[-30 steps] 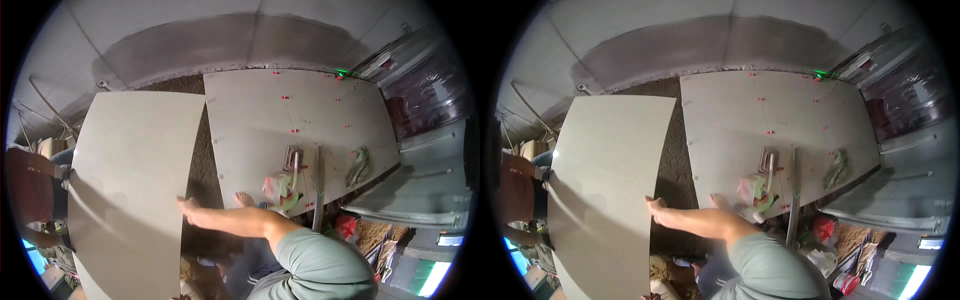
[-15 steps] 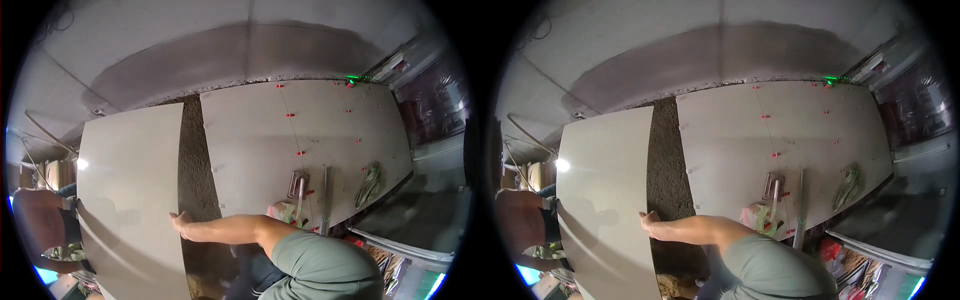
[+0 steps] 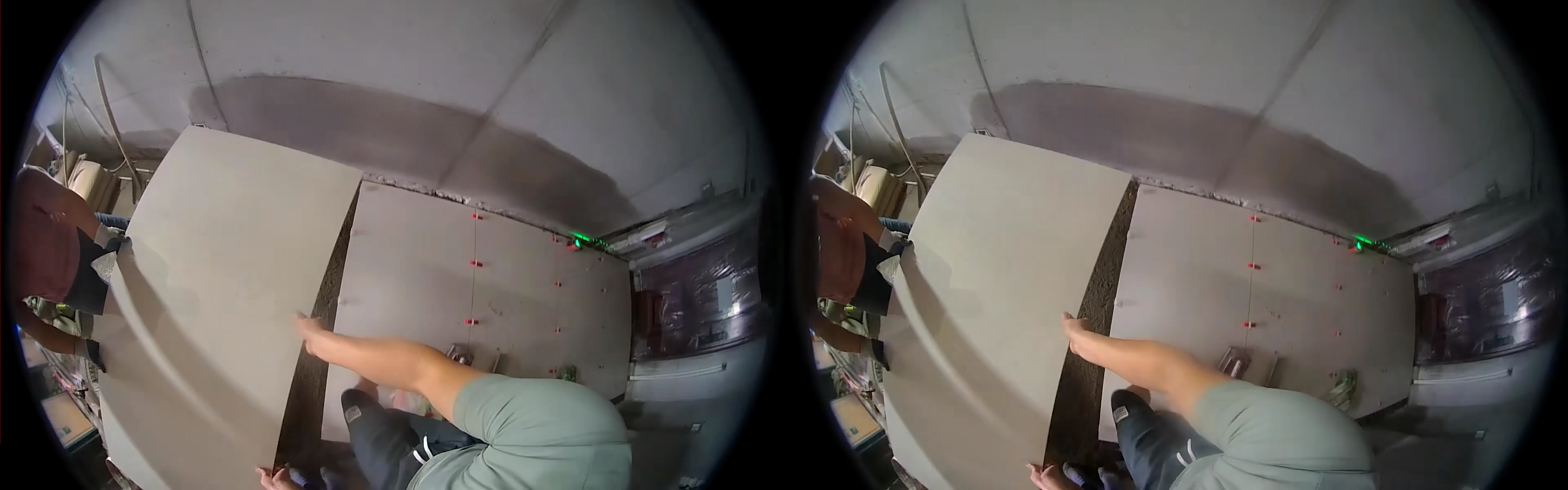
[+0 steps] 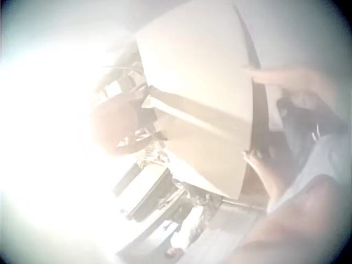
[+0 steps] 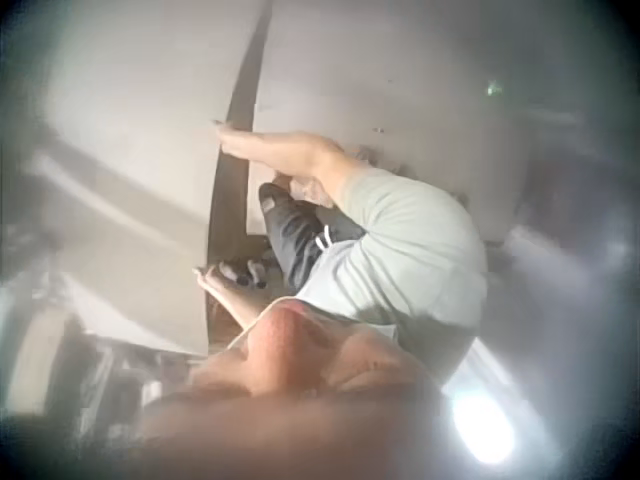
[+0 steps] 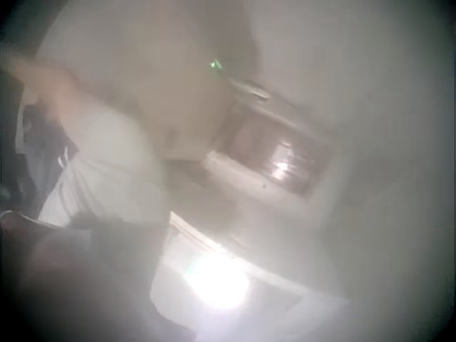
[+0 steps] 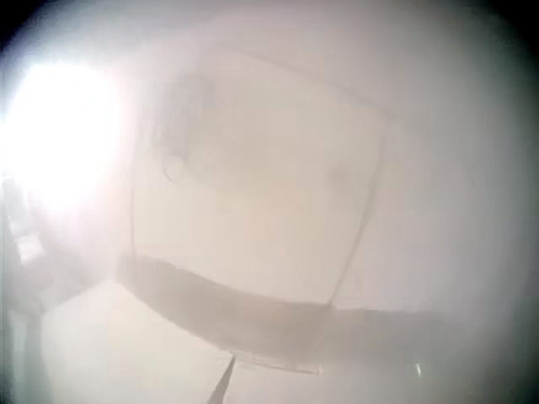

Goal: The person lifts and lays a large tile onto the floor with an assistant, wipes the surface with a cloth, taps the tile with a float, and checks alignment with a ruler.

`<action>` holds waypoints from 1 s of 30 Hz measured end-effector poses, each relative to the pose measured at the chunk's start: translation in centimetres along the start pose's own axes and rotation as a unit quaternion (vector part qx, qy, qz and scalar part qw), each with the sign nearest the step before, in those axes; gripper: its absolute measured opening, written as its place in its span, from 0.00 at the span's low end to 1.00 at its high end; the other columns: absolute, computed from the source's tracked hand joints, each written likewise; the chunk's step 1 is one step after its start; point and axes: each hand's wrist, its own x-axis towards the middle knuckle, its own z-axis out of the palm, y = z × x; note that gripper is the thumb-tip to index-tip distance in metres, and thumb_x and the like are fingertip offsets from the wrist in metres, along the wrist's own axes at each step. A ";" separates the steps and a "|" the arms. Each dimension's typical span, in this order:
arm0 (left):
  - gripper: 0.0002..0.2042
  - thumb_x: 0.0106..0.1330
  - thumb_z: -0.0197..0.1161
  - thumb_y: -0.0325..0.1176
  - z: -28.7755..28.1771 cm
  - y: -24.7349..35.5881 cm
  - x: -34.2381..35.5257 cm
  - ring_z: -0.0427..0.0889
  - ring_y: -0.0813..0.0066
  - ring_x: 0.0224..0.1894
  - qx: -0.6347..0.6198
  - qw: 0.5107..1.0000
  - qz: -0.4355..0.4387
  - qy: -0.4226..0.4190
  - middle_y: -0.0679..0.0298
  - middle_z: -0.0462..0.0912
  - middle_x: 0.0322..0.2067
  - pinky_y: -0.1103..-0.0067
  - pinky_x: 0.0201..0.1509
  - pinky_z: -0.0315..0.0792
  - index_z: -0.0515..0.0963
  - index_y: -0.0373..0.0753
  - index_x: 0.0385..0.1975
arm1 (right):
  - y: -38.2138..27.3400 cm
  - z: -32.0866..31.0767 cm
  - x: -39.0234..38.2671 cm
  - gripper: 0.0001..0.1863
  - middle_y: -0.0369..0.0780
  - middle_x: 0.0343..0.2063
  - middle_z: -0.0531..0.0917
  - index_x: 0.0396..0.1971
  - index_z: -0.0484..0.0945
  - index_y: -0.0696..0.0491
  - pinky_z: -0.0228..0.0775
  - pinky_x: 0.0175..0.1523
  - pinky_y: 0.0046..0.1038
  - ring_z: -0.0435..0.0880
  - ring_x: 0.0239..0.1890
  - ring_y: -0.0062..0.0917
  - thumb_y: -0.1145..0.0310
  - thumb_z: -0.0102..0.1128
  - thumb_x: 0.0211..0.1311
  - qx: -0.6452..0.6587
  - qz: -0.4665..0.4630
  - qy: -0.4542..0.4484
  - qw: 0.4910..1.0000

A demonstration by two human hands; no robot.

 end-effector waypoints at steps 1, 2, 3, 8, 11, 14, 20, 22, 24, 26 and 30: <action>0.30 0.68 0.55 0.60 0.2 -0.8 0.9 0.70 0.61 0.52 -0.024 0.999 -0.032 0.008 0.54 0.76 0.50 0.65 0.56 0.67 0.73 0.37 0.55 | -0.2 -0.2 1.0 0.38 0.51 0.68 0.64 0.65 0.63 0.62 0.58 0.66 0.50 0.62 0.70 0.41 0.46 0.56 0.67 -0.007 -0.009 -0.005 1.000; 0.43 0.62 0.53 0.69 1.2 -1.3 2.6 0.67 0.55 0.58 -0.111 0.989 -0.077 0.052 0.54 0.68 0.61 0.62 0.60 0.64 0.61 0.39 0.67 | -0.5 -0.6 2.3 0.39 0.51 0.68 0.64 0.65 0.63 0.62 0.58 0.67 0.49 0.61 0.71 0.40 0.46 0.57 0.67 0.003 0.003 0.000 1.000; 0.43 0.62 0.53 0.69 1.3 -1.5 3.8 0.67 0.55 0.58 -0.116 0.989 -0.081 0.049 0.54 0.68 0.61 0.62 0.60 0.64 0.61 0.39 0.67 | -0.9 -0.9 3.7 0.39 0.51 0.68 0.63 0.65 0.63 0.62 0.57 0.67 0.48 0.59 0.71 0.40 0.46 0.57 0.67 0.015 0.019 0.015 1.000; 0.44 0.64 0.37 0.71 4.5 -5.5 6.9 0.53 0.50 0.72 -0.004 0.987 -0.126 0.095 0.56 0.54 0.73 0.51 0.68 0.56 0.50 0.46 0.74 | -2.1 -2.9 12.2 0.33 0.43 0.52 0.77 0.58 0.68 0.60 0.75 0.51 0.37 0.79 0.52 0.31 0.49 0.60 0.65 -0.015 0.044 0.030 0.998; 0.42 0.66 0.36 0.69 9.3 -5.4 5.9 0.49 0.46 0.73 -0.106 0.972 -0.167 0.129 0.53 0.53 0.72 0.50 0.70 0.55 0.51 0.46 0.74 | -3.3 -4.5 16.9 0.30 0.42 0.47 0.79 0.53 0.71 0.61 0.78 0.43 0.30 0.82 0.45 0.28 0.50 0.61 0.66 -0.045 0.036 0.021 0.998; 0.41 0.68 0.39 0.66 15.3 -6.6 3.8 0.54 0.42 0.70 -0.104 0.969 -0.174 0.139 0.50 0.55 0.70 0.50 0.65 0.63 0.52 0.41 0.73 | -4.1 -6.3 21.3 0.37 0.48 0.56 0.76 0.58 0.68 0.65 0.70 0.58 0.37 0.76 0.57 0.33 0.47 0.61 0.65 0.002 0.057 -0.028 0.998; 0.40 0.69 0.43 0.65 24.0 -13.4 10.7 0.68 0.47 0.60 -0.153 0.979 -0.041 0.126 0.45 0.66 0.62 0.51 0.58 0.71 0.58 0.36 0.69 | -5.7 -9.4 31.6 0.23 0.37 0.50 0.79 0.55 0.70 0.57 0.71 0.55 0.33 0.79 0.51 0.26 0.53 0.53 0.73 0.007 0.080 -0.062 0.995; 0.38 0.69 0.46 0.62 26.3 -17.8 15.3 0.69 0.48 0.59 -0.169 0.974 -0.048 0.143 0.45 0.67 0.61 0.52 0.58 0.71 0.58 0.36 0.69 | -5.9 -10.2 35.8 0.24 0.37 0.52 0.78 0.57 0.69 0.57 0.70 0.57 0.33 0.78 0.53 0.27 0.53 0.53 0.73 0.004 0.092 -0.077 0.993; 0.37 0.69 0.48 0.58 28.7 -22.5 20.2 0.69 0.49 0.59 -0.201 0.967 -0.054 0.145 0.45 0.68 0.61 0.52 0.58 0.71 0.58 0.36 0.69 | -5.9 -11.0 40.4 0.25 0.38 0.54 0.77 0.59 0.68 0.57 0.69 0.58 0.33 0.77 0.54 0.27 0.53 0.52 0.73 0.007 0.104 -0.084 0.991; 0.35 0.69 0.51 0.55 31.2 -25.7 24.4 0.70 0.50 0.58 -0.231 0.961 -0.058 0.144 0.46 0.68 0.60 0.53 0.58 0.71 0.59 0.36 0.69 | -5.8 -11.6 45.0 0.28 0.38 0.59 0.74 0.62 0.65 0.57 0.65 0.63 0.35 0.74 0.59 0.28 0.52 0.52 0.73 -0.013 0.090 -0.099 0.991; 0.33 0.69 0.57 0.48 35.8 -26.0 28.0 0.70 0.52 0.57 -0.274 0.949 -0.022 0.156 0.46 0.69 0.59 0.54 0.58 0.71 0.60 0.36 0.68 | -5.3 -12.2 53.0 0.30 0.38 0.61 0.72 0.63 0.63 0.58 0.58 0.69 0.39 0.70 0.62 0.30 0.52 0.52 0.73 -0.009 0.076 -0.136 0.988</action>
